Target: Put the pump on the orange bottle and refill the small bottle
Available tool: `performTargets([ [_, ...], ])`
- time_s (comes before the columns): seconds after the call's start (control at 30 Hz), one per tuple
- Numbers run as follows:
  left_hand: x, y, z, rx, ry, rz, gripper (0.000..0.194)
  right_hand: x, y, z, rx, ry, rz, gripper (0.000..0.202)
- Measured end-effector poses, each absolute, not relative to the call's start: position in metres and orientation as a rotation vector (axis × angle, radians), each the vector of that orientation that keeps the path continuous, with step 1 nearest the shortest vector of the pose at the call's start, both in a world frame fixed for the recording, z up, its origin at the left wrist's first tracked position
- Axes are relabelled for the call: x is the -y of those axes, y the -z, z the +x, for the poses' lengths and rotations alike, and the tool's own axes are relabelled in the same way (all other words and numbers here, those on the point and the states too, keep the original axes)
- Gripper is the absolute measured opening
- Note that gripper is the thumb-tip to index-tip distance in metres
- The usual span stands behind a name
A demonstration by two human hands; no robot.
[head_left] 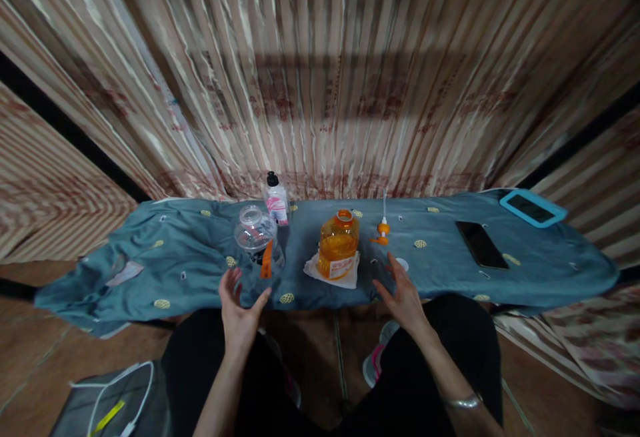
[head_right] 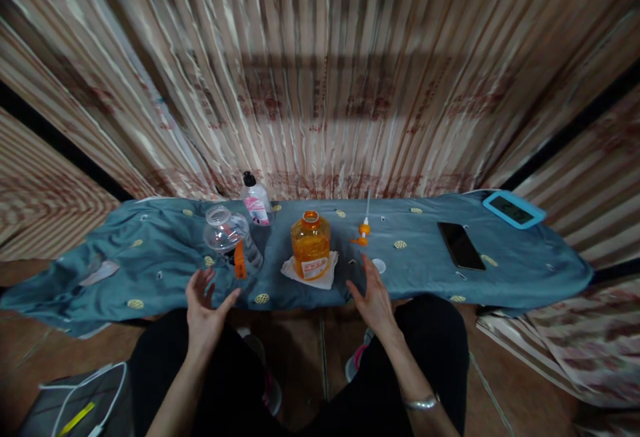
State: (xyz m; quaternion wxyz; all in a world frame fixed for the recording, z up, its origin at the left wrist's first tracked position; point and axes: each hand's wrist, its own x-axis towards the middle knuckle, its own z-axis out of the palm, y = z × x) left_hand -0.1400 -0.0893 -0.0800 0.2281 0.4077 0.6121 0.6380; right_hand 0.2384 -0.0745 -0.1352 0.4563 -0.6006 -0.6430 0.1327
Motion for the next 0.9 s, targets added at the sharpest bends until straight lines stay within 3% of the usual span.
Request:
performTargets([
  [0.13,0.127,0.081,-0.118,-1.654,-1.655,1.138,0.086,0.073,0.130,0.235,1.613,-0.325,-1.456,0.081],
  [0.27,0.114,0.069,-0.094,-1.501,-1.542,1.210,0.085,0.058,0.122,0.241,1.642,-0.323,-1.471,0.077],
  [0.63,0.023,0.045,-0.033,-1.181,-1.280,1.455,0.121,-0.057,0.077,0.276,1.629,-0.346,-2.095,0.055],
  [0.9,0.013,0.058,-0.030,-1.067,-1.226,1.583,0.110,-0.089,0.069,0.254,1.534,-0.436,-2.317,0.046],
])
